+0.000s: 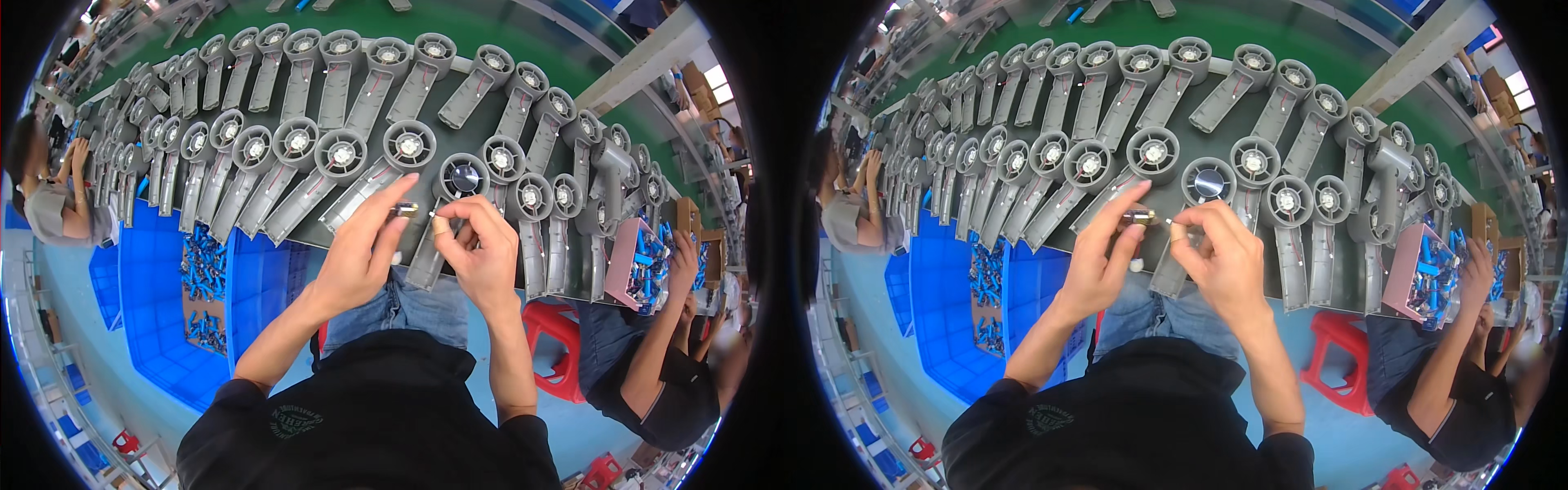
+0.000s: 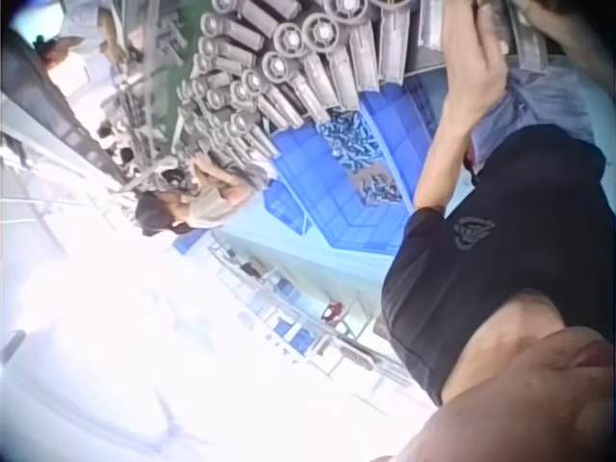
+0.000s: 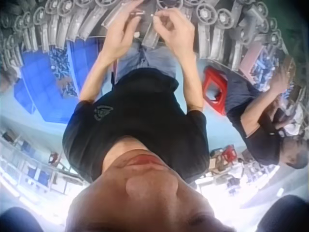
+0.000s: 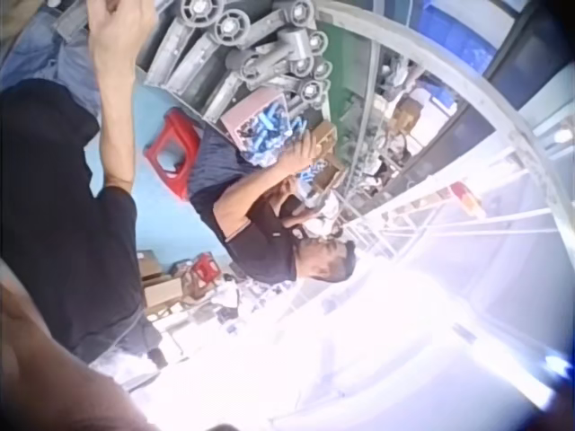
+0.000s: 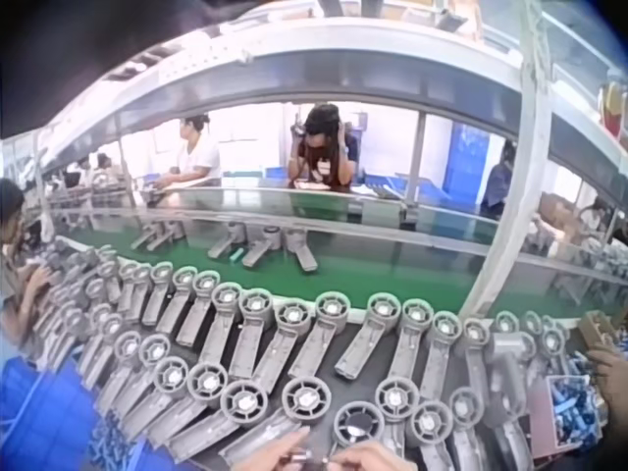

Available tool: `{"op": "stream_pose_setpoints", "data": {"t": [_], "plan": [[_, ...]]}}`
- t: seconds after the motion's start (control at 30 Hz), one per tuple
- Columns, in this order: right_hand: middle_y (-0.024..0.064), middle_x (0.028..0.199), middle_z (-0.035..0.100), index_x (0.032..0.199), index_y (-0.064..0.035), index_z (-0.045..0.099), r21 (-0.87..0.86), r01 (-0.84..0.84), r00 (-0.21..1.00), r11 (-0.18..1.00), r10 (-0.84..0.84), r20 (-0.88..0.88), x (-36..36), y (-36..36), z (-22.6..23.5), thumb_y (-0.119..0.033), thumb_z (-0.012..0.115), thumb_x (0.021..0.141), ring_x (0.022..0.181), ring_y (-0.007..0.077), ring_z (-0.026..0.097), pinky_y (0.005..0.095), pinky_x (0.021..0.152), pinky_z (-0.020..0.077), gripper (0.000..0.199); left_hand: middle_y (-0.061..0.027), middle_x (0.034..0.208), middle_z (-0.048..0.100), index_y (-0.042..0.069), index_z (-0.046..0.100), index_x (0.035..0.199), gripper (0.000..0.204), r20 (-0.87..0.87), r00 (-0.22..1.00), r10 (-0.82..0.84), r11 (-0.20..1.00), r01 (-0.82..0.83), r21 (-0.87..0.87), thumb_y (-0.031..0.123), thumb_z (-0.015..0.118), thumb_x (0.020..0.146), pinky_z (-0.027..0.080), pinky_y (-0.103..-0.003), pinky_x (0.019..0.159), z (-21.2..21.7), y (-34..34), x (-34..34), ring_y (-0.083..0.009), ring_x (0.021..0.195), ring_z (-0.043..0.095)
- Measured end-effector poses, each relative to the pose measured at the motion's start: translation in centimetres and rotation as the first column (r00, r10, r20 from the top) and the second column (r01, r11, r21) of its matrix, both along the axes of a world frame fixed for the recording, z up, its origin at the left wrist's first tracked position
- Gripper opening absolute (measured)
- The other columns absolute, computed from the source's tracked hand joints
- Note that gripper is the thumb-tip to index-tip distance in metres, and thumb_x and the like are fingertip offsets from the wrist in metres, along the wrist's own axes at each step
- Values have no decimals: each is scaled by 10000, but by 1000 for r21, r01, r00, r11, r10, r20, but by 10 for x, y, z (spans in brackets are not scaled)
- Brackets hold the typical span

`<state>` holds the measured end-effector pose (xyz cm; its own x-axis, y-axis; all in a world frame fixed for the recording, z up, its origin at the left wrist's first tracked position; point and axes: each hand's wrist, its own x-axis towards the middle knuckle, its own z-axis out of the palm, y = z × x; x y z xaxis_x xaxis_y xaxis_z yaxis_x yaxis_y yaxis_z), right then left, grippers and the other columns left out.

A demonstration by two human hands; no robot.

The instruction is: Manually assemble internal components into metal motor or fan housings on a production line.

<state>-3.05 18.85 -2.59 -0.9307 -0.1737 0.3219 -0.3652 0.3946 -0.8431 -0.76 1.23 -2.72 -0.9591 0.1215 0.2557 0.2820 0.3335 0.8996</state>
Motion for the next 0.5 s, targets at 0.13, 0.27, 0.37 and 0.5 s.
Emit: {"op": "stream_pose_setpoints", "data": {"t": [0.13, 0.27, 0.37, 0.5], "plan": [[23, 861, 618, 879, 1, 651, -33, 9, 1000, 999, -8, 29, 2, -2, 1, 23, 736, 805, 522, 18, 441, 191, 459, 325, 115, -146, 1046, 713, 19, 624, 1272, 402, 85, 993, 84, 967, -102, 232, -26, 660, 874, 545, -305, 750, -13, 5, 2, -228, 832, 695], [22, 849, 607, 879, 1, 648, -46, -5, 1000, 999, 6, 14, 1, -3, 0, 24, 734, 807, 523, 18, 441, 192, 458, 321, 114, -140, 1063, 733, 7, 707, 1155, 325, -54, 996, 73, 990, -66, 127, -23, 717, 832, 557, -306, 789, -15, 4, -1, -230, 916, 711], [23, 850, 607, 884, 5, 647, -43, -4, 1000, 999, 4, 0, 1, -4, -1, 24, 731, 814, 525, 17, 443, 191, 458, 321, 111, -147, 1079, 730, 12, 707, 1167, 345, -94, 994, 59, 992, -48, 119, -26, 724, 825, 557, -307, 794, -17, 3, -2, -235, 937, 709], [26, 857, 613, 891, 6, 649, -59, 18, 1000, 998, -18, 2, 2, -6, -3, 22, 728, 823, 528, 17, 446, 195, 458, 324, 106, -157, 1102, 721, 14, 706, 1170, 351, -69, 995, 69, 991, -60, 116, -32, 726, 823, 558, -302, 790, -17, 4, -1, -242, 952, 707]]}}
